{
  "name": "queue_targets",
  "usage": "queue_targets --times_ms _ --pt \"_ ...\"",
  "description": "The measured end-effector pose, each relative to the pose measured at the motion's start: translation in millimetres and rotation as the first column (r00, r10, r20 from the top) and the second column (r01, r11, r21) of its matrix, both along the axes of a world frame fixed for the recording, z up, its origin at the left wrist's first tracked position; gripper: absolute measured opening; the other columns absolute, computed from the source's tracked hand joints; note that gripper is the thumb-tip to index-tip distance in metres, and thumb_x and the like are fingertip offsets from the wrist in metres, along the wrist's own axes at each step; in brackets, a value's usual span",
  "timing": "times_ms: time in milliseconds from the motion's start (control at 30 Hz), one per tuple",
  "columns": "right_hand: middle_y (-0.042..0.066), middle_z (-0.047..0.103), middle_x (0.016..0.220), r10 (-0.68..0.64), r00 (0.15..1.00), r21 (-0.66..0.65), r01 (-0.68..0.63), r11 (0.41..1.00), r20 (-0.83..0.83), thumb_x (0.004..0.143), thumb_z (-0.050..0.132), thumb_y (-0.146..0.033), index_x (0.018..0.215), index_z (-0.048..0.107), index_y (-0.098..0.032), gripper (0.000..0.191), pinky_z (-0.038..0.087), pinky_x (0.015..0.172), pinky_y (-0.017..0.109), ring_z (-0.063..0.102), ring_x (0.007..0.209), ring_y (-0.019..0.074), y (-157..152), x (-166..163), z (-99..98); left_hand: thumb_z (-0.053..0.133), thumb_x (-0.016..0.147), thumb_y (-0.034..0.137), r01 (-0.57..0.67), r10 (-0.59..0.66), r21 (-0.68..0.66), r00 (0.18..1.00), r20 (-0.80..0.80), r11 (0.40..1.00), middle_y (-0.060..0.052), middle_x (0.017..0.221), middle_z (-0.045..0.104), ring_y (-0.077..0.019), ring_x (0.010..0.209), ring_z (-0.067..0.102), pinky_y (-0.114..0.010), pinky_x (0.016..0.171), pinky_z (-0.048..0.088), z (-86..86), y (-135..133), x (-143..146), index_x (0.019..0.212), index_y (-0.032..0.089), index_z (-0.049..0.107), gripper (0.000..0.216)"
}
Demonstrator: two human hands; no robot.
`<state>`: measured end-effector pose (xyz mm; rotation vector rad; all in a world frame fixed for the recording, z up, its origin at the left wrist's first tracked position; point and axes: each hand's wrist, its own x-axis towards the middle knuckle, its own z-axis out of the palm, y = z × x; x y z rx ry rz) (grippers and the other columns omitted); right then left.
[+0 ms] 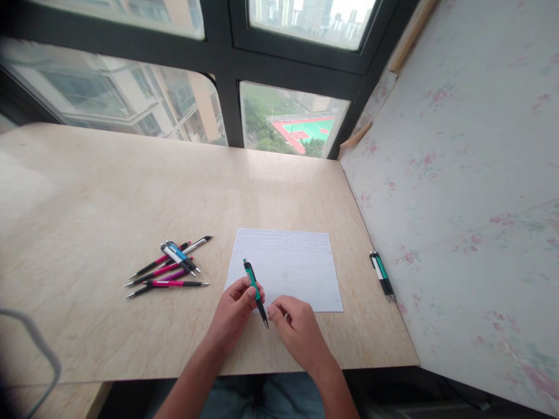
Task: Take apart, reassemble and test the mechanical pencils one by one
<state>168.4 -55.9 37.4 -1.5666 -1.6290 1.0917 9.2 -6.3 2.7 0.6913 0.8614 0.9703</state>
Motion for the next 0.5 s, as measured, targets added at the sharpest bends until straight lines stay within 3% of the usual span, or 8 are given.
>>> queue_targets --times_ms 67,200,333,500 --pt "0.003 0.066 0.08 -0.096 0.995 0.061 0.097 0.993 -0.008 0.094 0.048 -0.033 0.102 0.064 -0.018 0.023 0.048 0.063 0.026 0.06 0.068 0.0151 2.9 -3.2 0.7 0.075 0.074 0.036 0.021 -0.019 0.042 0.998 -0.059 0.999 0.0 0.068 0.062 -0.0137 0.063 0.054 -0.026 0.064 0.044 0.4 -0.4 -0.4 0.074 0.017 0.062 0.023" --pt "0.007 0.065 0.098 -0.086 0.996 0.204 0.084 0.975 -0.003 0.09 0.053 -0.026 0.138 0.043 -0.021 0.049 0.053 0.066 0.029 0.061 0.075 0.0166 5.5 -12.9 2.4 0.078 0.069 0.034 0.039 -0.015 0.117 0.98 -0.199 0.992 0.003 0.062 0.056 -0.0128 0.06 0.049 -0.023 0.058 0.04 0.7 -1.1 0.1 0.066 0.018 0.059 0.026" --pt "0.006 0.062 0.093 -0.038 0.997 0.295 0.015 0.955 0.072 0.088 0.05 -0.017 0.15 0.026 -0.023 0.066 0.054 0.074 0.033 0.059 0.077 0.0177 3.9 -18.1 7.4 0.078 0.069 0.036 0.067 -0.033 0.139 0.971 -0.235 0.988 0.001 0.063 0.057 -0.0147 0.062 0.053 -0.024 0.058 0.041 0.7 -1.1 1.4 0.065 0.018 0.057 0.028" --pt "0.006 0.06 0.092 -0.027 0.986 0.205 -0.007 0.979 0.164 0.084 0.058 -0.018 0.154 0.012 -0.023 0.083 0.054 0.074 0.036 0.057 0.074 0.0185 3.0 -14.9 5.7 0.078 0.07 0.033 0.083 -0.052 0.137 0.975 -0.217 0.987 0.0 0.064 0.061 -0.014 0.06 0.053 -0.024 0.056 0.04 -0.8 -1.3 1.4 0.067 0.017 0.059 0.025"
